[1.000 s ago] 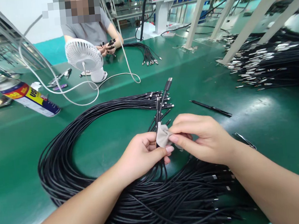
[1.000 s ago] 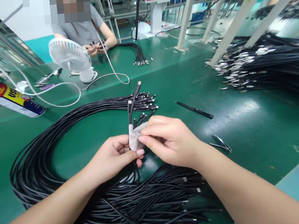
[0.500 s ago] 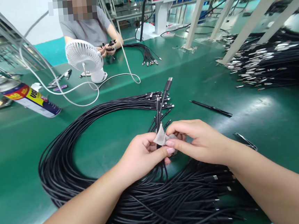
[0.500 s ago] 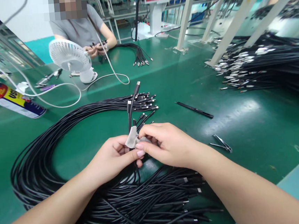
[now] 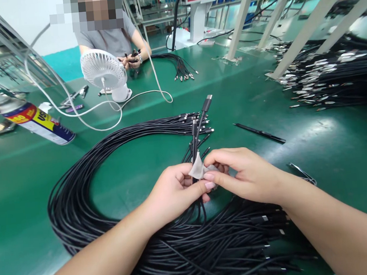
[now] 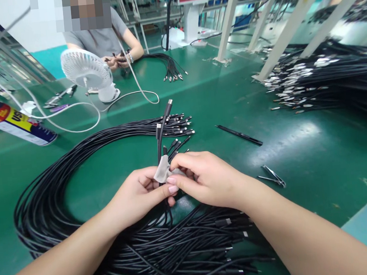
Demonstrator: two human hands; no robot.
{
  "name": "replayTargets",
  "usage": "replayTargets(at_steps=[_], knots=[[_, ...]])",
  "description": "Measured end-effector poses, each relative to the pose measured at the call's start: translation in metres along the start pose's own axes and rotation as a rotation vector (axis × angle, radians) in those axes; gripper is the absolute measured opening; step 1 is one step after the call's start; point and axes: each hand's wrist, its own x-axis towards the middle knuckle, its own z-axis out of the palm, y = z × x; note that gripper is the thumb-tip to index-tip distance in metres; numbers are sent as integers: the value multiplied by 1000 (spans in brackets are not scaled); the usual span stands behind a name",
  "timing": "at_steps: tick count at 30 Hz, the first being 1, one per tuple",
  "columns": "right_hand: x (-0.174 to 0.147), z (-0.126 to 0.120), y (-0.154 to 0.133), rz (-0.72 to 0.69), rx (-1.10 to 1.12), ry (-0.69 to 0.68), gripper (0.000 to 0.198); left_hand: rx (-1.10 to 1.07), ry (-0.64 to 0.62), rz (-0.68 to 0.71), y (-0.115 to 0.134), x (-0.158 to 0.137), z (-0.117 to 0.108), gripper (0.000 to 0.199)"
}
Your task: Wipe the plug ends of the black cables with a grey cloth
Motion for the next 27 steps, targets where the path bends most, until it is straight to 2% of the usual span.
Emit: replayTargets(at_steps=[8,14,21,27], knots=[[0,0,-1,13,27,6,11,8,-6,5,-2,0,0,17],[0,-2,-6,58,181,-16,11,-10,-39,4,-2,0,-1,18],[-1,-3,-6,-4,98,23,21,-72,-109,-22,-3,1,-3,25],[-1,-1,0,13,26,24,21,-27,-82,-22,-5,1,-2,25]])
